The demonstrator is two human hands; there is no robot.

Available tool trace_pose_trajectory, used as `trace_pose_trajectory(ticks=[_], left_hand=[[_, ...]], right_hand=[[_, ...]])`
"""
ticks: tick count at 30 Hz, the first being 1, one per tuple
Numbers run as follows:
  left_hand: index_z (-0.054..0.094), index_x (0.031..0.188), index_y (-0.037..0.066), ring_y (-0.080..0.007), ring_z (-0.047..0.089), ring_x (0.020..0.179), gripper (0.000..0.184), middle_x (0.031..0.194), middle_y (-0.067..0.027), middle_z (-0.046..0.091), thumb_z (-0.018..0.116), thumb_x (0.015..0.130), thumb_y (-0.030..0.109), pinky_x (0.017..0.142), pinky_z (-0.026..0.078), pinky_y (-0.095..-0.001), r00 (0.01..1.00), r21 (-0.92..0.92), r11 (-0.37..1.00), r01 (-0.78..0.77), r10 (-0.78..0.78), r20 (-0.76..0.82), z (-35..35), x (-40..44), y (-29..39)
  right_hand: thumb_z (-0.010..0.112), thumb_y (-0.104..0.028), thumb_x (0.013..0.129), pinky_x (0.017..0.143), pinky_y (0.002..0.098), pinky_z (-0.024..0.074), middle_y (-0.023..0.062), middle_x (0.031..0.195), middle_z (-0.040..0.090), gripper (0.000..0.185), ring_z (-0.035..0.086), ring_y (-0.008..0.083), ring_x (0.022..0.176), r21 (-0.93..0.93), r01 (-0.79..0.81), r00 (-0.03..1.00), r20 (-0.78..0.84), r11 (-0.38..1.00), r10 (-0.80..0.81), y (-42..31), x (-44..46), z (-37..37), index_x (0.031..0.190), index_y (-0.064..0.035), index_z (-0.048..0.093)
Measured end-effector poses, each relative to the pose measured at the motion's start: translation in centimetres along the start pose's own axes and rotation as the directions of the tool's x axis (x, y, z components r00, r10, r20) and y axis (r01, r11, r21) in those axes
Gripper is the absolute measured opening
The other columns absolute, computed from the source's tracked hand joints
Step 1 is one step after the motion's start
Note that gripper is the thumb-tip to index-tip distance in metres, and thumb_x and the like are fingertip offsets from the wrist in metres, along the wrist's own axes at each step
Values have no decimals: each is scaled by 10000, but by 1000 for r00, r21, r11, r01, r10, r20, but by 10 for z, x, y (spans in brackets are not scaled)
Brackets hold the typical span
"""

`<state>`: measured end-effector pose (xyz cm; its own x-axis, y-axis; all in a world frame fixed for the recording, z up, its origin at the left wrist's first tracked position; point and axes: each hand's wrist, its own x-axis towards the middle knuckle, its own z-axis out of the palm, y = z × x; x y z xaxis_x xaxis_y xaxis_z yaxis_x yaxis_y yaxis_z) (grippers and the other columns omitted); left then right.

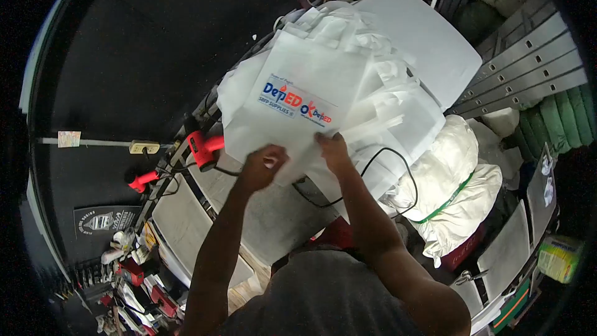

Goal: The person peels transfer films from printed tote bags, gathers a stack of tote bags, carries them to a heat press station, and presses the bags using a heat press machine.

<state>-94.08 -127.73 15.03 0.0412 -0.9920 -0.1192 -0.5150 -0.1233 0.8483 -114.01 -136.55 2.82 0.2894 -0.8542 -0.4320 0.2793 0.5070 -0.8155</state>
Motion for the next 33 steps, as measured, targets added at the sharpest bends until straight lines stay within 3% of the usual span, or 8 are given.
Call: trace_pose_trajectory(ticks=[1,4,6,12,17,20,28,33], left_hand=[[645,1096,56,-246,666,932,325,1035,-138,679,719,851,256,788,532,-357,977,-22,983,180,-181,-109,-13,1,-15],[599,1183,24,-321,638,1006,441,1147,-201,638,728,837,265,856,513,-396,888,268,953,137,1,-460,-52,2,-52],[575,1217,20,-319,637,1011,491,1128,-210,642,737,826,269,863,513,-404,879,210,948,237,-117,-463,-54,-4,-70],[578,1199,8,-256,647,897,455,1016,-156,676,729,828,225,800,510,-367,894,-38,935,354,-350,-281,-19,-54,-79],[594,1164,2,-177,629,875,384,960,-116,672,691,858,212,768,497,-321,915,-86,948,305,-317,-248,-5,-112,-81],[605,1105,-5,-153,609,849,291,949,-103,666,651,888,183,764,479,-304,823,-93,871,483,-488,-291,-4,-157,-83],[619,999,-15,-187,601,750,230,865,-117,669,651,874,175,709,478,-328,719,-177,861,476,-497,-486,-3,-300,-131],[598,1039,-24,-146,585,798,273,909,-82,657,669,872,180,727,483,-309,585,-369,819,440,-573,-574,14,-411,-167]], right_hand=[[677,-324,863,604,294,443,72,893,639,411,568,142,743,-78,63,998,-10,995,-63,-1,-7,-3,1074,17,588],[682,-320,858,572,296,423,64,879,628,412,540,133,687,-277,-23,1000,-10,961,21,-35,-50,-12,1063,24,585],[680,-330,861,609,294,436,76,888,628,445,544,144,708,-494,-4,999,37,870,25,-19,-60,-39,1075,49,587],[684,-262,867,835,334,491,165,1063,663,488,633,219,929,-105,-164,984,51,981,170,-17,-97,-47,1179,91,556],[663,-224,885,843,338,494,154,1104,650,444,631,215,955,-405,-82,997,-42,911,71,-8,-121,-48,1209,58,551],[638,-198,900,889,338,493,142,1140,639,451,625,212,1010,-240,-142,987,39,960,156,-13,-145,-31,1254,57,522],[654,-148,867,717,306,514,119,958,669,358,632,165,815,-461,-203,961,74,864,265,58,-202,14,1160,37,566],[659,-173,855,619,282,496,83,895,651,344,620,142,752,-640,-3,945,251,769,212,130,-222,57,1114,36,571]])
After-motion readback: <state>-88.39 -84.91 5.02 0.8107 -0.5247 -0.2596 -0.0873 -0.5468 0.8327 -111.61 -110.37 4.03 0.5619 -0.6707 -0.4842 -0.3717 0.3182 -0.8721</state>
